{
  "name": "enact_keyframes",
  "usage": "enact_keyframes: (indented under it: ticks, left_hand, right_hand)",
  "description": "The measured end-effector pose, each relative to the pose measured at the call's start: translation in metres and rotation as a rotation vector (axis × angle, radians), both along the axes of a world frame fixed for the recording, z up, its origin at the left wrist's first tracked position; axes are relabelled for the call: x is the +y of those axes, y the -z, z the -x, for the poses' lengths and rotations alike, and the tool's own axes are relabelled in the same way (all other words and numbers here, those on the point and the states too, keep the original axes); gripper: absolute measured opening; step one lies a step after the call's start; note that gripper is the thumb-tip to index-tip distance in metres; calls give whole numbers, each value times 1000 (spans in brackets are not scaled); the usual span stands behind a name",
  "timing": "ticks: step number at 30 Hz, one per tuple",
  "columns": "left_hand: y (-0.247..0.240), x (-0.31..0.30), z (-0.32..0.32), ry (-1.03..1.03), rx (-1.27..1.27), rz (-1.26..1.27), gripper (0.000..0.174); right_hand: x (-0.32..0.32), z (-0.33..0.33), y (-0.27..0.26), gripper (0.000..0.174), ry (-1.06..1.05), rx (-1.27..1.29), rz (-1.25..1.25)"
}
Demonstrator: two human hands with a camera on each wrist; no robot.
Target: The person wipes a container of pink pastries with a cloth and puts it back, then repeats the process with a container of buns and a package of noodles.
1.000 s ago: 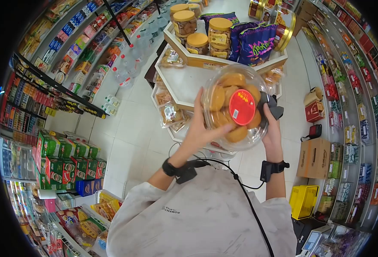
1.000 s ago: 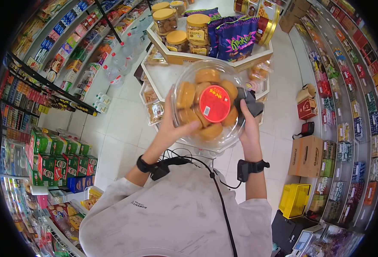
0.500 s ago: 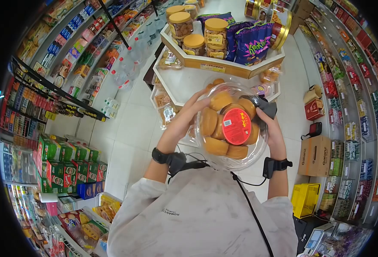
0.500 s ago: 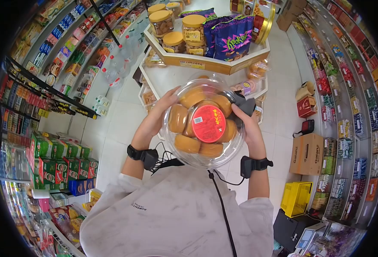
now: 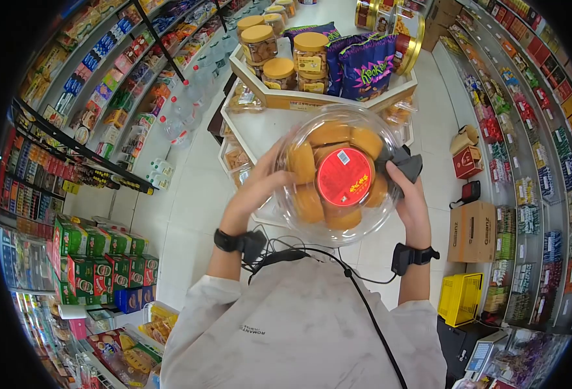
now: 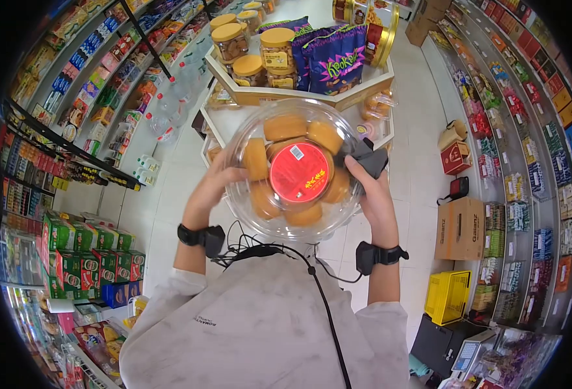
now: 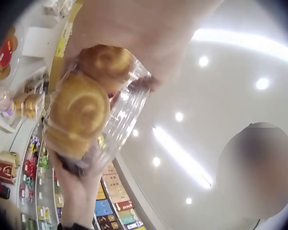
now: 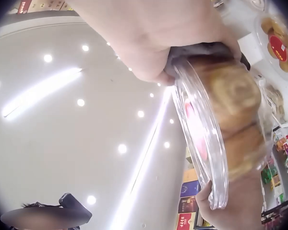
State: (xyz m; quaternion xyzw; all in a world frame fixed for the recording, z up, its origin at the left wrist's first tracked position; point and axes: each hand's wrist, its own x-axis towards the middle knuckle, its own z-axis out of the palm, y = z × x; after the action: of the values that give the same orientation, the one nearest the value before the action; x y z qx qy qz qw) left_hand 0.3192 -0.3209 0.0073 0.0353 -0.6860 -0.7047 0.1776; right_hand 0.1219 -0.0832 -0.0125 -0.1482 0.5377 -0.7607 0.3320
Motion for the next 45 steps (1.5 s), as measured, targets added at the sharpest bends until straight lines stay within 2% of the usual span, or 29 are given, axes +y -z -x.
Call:
enact_keyframes:
  ticks: [1, 4, 7, 10, 11, 13, 16, 20, 21, 24, 25, 28, 31, 33, 36, 39, 42, 45]
  left_hand:
    - [-13, 2, -2, 11, -15, -85, 82]
    - [-11, 3, 1, -70, -15, -141, 84]
    - [-20, 38, 5, -221, -36, -226, 89]
    - [10, 76, 23, -310, 267, 104, 91]
    - [9, 81, 22, -315, 281, -49, 92]
    - [15, 66, 20, -307, 221, -162, 89]
    - [16, 41, 9, -327, 189, -313, 85]
    - [1, 26, -3, -366, 225, -324, 80]
    - [-3, 25, -5, -315, 157, -306, 82]
    - [-2, 17, -8, -243, 25, -184, 80]
    - [0, 12, -9, -194, -11, -176, 79]
    - [9, -2, -13, -59, -91, -108, 76]
    - [1, 0, -14, 10, -114, -46, 77]
    - [-12, 15, -6, -28, -106, -117, 81]
    - [-7, 25, -2, -213, -104, -353, 76]
    - [10, 37, -1, -271, -21, -402, 82]
    - [15, 62, 4, -356, 9, 7, 81]
    - [25, 55, 6, -301, 39, -255, 73]
  right_hand:
    - [0, -1, -3, 49, -6, -6, 17]
    - [-12, -5, 5, 46, 103, -11, 163]
    - [-18, 4, 17, 45, 179, -125, 225]
    - [-24, -7, 5, 37, 270, -257, 272]
    - [-23, -13, 3, 37, 270, -234, 271]
    - [-21, -21, -3, 38, 269, -183, 269]
    - [1, -21, -9, 40, 146, -300, 356]
    - [15, -21, -8, 50, 28, -71, 205]
    - [15, -26, -7, 54, -71, -16, 169]
    - [8, -34, -3, 54, -88, 43, -50]
    - [11, -24, 6, 53, -113, -92, -20]
    - [13, -18, 6, 47, -147, -172, 42]
    - [10, -16, 5, 45, -150, -122, 25]
    - [8, -16, 7, 45, -134, -125, 23]
    - [0, -14, 15, 44, -62, -127, 48]
    - [-1, -20, 17, 43, 34, -117, 125]
    - [1, -23, 13, 44, 94, -89, 147]
    - [5, -24, 6, 49, 89, -45, 162]
